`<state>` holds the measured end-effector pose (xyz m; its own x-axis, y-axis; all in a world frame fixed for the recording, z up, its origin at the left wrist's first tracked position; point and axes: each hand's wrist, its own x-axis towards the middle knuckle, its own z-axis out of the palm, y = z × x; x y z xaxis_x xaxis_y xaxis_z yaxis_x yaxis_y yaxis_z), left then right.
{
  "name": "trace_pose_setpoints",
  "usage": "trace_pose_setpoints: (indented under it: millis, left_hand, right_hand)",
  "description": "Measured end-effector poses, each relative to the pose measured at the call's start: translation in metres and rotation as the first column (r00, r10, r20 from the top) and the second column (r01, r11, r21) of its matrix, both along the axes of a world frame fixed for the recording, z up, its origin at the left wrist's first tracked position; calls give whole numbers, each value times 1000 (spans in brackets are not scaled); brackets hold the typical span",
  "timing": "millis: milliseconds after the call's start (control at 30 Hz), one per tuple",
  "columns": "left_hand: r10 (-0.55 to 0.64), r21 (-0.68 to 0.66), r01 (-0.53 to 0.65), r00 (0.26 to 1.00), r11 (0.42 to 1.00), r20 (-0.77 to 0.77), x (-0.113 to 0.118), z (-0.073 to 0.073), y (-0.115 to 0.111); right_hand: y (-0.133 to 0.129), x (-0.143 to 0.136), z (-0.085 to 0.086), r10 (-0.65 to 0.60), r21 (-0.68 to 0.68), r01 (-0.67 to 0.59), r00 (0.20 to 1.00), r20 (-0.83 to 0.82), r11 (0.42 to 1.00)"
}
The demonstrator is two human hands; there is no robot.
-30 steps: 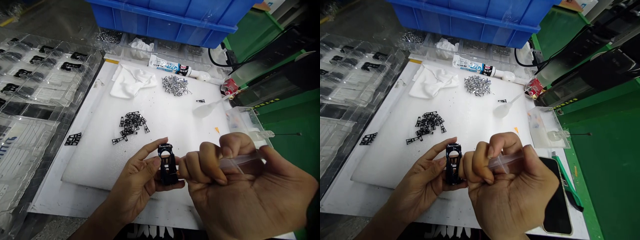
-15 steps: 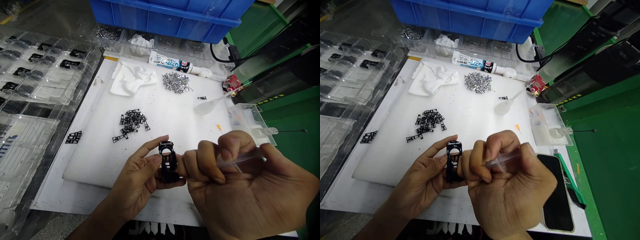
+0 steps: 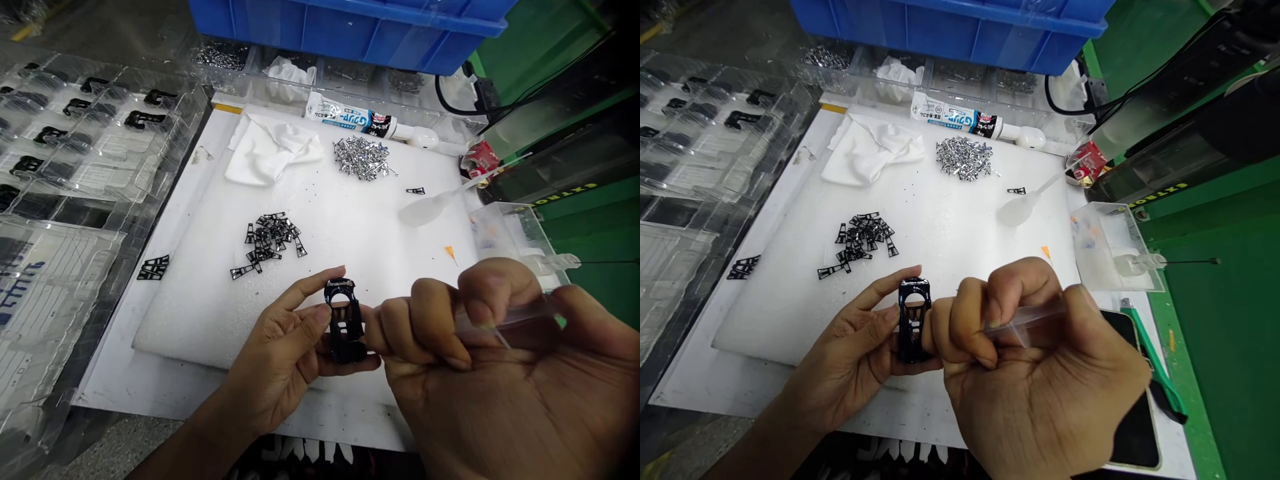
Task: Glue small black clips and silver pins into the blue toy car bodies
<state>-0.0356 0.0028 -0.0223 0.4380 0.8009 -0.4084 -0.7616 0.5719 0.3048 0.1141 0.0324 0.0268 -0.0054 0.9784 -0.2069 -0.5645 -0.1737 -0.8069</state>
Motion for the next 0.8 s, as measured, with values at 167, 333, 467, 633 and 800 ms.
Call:
trace_pose_setpoints:
  millis: [167, 333, 467, 633, 800]
  left_hand:
    - [3, -2, -3, 1000, 1000, 8, 1, -1, 0]
    - [13, 0, -13, 999, 1000, 30, 1, -1, -1]
    - [6, 2, -6, 1000, 1000, 27, 1, -1, -1]
    - [5, 7, -5, 1000, 1000, 10, 0, -1, -2]
    - [3, 4, -3, 1000, 1000, 15, 1, -1, -1]
  right_hand:
    - [-2, 2, 1, 24, 13, -24, 1000, 9, 1000]
    - [-2, 2, 0, 12, 31, -13, 1000, 17, 999]
    - [-1, 1, 0, 18, 33, -18, 1000, -7, 999]
    - [-2, 3, 0, 23, 2, -23, 1000, 16, 1000]
    - [1, 0, 2, 9, -33, -10, 1000, -13, 999]
